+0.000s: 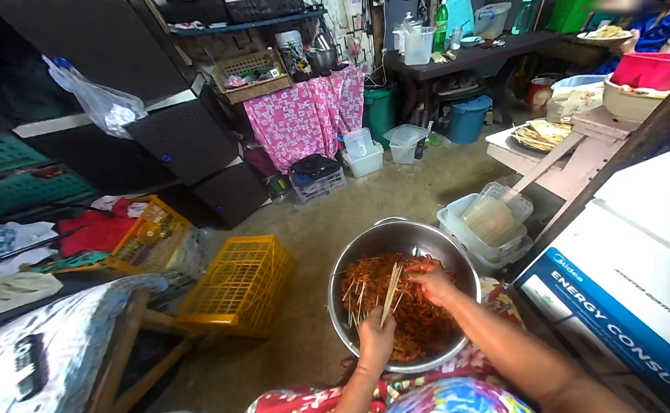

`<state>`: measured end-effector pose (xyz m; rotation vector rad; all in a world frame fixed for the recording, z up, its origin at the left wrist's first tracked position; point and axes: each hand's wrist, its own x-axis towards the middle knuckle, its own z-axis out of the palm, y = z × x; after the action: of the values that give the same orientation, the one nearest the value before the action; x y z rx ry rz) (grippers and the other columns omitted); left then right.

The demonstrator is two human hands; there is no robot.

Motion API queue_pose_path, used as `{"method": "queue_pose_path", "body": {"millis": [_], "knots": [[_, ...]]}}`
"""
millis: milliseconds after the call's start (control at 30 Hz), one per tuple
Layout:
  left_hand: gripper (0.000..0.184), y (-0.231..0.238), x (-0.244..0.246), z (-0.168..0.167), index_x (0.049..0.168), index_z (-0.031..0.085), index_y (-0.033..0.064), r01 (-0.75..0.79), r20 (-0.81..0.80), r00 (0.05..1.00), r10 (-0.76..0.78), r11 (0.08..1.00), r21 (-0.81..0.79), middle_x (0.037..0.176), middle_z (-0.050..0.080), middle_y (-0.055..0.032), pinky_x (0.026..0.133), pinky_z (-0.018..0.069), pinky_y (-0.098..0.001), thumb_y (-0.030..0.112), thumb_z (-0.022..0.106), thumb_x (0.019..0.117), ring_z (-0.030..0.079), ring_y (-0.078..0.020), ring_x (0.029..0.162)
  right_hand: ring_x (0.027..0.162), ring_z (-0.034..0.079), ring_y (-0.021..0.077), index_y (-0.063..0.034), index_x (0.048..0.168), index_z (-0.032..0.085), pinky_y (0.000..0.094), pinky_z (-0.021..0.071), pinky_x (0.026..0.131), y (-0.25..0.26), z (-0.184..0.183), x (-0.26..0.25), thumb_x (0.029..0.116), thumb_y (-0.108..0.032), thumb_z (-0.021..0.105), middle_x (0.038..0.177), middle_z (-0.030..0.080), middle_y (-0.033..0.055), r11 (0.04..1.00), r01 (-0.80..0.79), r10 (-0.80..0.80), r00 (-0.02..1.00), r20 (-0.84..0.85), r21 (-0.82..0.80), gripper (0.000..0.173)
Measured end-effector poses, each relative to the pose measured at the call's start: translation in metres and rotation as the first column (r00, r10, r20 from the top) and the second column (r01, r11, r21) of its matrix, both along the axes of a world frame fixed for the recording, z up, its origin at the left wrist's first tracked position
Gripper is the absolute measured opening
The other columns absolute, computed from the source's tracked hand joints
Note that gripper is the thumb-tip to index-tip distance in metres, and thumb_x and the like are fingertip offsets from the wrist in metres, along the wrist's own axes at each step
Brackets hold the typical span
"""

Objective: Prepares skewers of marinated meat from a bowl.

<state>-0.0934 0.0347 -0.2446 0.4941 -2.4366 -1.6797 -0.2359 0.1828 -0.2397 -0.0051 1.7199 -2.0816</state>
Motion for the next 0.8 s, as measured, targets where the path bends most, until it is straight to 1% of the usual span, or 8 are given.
{"method": "queue_pose_path", "body": {"millis": [100,167,267,400,500,667,733,800], "knots": [[0.016,-0.001,0.0,-0.001,0.107,0.07,0.0013,0.006,-0.003,1.0,-0.006,1.0,-0.009,0.07,0.063,-0.0033,0.053,0.0495,-0.03,0.007,0.06,0.0953,0.053,-0.0096,0.051,0.08,0.066,0.0192,0.0072,0.109,0.064,0.0373,0.0594,0.073,-0.003,0.005,0.006,0.0947,0.004,0.065,0.097,0.067,0.0132,1.0,0.017,-0.016,0.995,0.097,-0.011,0.015],[0.017,-0.001,0.0,-0.001,0.108,0.07,0.001,0.003,0.013,1.0,-0.003,1.0,-0.01,0.072,0.063,-0.0042,0.054,0.0502,-0.0305,0.007,0.06,0.0963,0.054,-0.0101,0.052,0.077,0.067,0.0206,0.0074,0.11,0.063,0.0386,0.0603,0.071,-0.005,0.007,0.009,0.0955,0.003,0.064,0.095,0.067,0.0137,0.999,0.021,-0.018,0.989,0.145,-0.025,0.015],[0.016,-0.001,-0.001,-0.002,0.108,0.07,0.001,-0.005,0.02,1.0,0.006,1.0,-0.007,0.073,0.064,-0.0045,0.054,0.0501,-0.0305,0.007,0.061,0.0962,0.054,-0.0103,0.052,0.082,0.068,0.0222,0.0076,0.112,0.063,0.0407,0.0608,0.074,-0.006,0.008,0.011,0.0954,0.003,0.064,0.1,0.068,0.0146,1.0,-0.002,0.005,0.985,0.17,-0.019,0.017],[0.015,-0.001,-0.001,-0.003,0.105,0.071,0.0014,-0.008,-0.016,1.0,0.008,1.0,-0.004,0.072,0.064,-0.0034,0.054,0.0495,-0.0289,0.006,0.061,0.0945,0.054,-0.0089,0.053,0.084,0.068,0.0258,0.0066,0.12,0.056,0.0443,0.0613,0.074,-0.007,0.006,0.009,0.0986,0.002,0.06,0.103,0.065,0.0171,0.996,0.036,-0.014,0.963,0.269,-0.079,0.022],[0.015,0.0,-0.001,-0.003,0.104,0.071,0.0017,0.001,-0.025,1.0,-0.001,1.0,0.005,0.073,0.064,-0.0027,0.053,0.0498,-0.028,0.006,0.061,0.0945,0.054,-0.0081,0.052,0.084,0.068,0.0252,0.0063,0.119,0.057,0.0441,0.0604,0.074,-0.006,0.005,0.007,0.099,0.0,0.061,0.102,0.065,0.017,0.996,0.061,-0.045,0.968,0.245,-0.058,0.021],[0.014,0.0,-0.001,-0.003,0.103,0.07,0.0015,-0.003,-0.011,1.0,0.003,1.0,0.013,0.07,0.062,-0.0021,0.052,0.0476,-0.0268,0.005,0.061,0.094,0.052,-0.0076,0.051,0.083,0.07,0.0257,0.0079,0.114,0.06,0.0438,0.0622,0.073,-0.006,0.008,0.011,0.0988,0.0,0.062,0.101,0.067,0.0169,0.999,-0.019,0.026,0.979,0.201,-0.04,0.018],[0.013,0.0,0.0,-0.002,0.104,0.07,0.0014,-0.005,-0.004,1.0,0.005,1.0,0.009,0.07,0.062,-0.0021,0.052,0.0478,-0.0269,0.005,0.061,0.0945,0.052,-0.0078,0.051,0.083,0.069,0.0226,0.0072,0.11,0.064,0.0413,0.0618,0.075,-0.005,0.008,0.012,0.0978,0.0,0.064,0.1,0.068,0.0147,0.998,-0.058,0.055,0.99,0.127,0.018,0.015],[0.014,0.0,-0.001,-0.002,0.104,0.07,0.0015,-0.008,0.005,1.0,0.008,1.0,0.001,0.07,0.062,-0.0023,0.053,0.0485,-0.0277,0.006,0.061,0.095,0.053,-0.0084,0.051,0.083,0.068,0.0187,0.007,0.109,0.066,0.0376,0.0605,0.077,-0.004,0.008,0.013,0.0976,0.0,0.064,0.099,0.069,0.0132,0.991,-0.089,0.089,0.996,0.002,0.102,0.014]]}}
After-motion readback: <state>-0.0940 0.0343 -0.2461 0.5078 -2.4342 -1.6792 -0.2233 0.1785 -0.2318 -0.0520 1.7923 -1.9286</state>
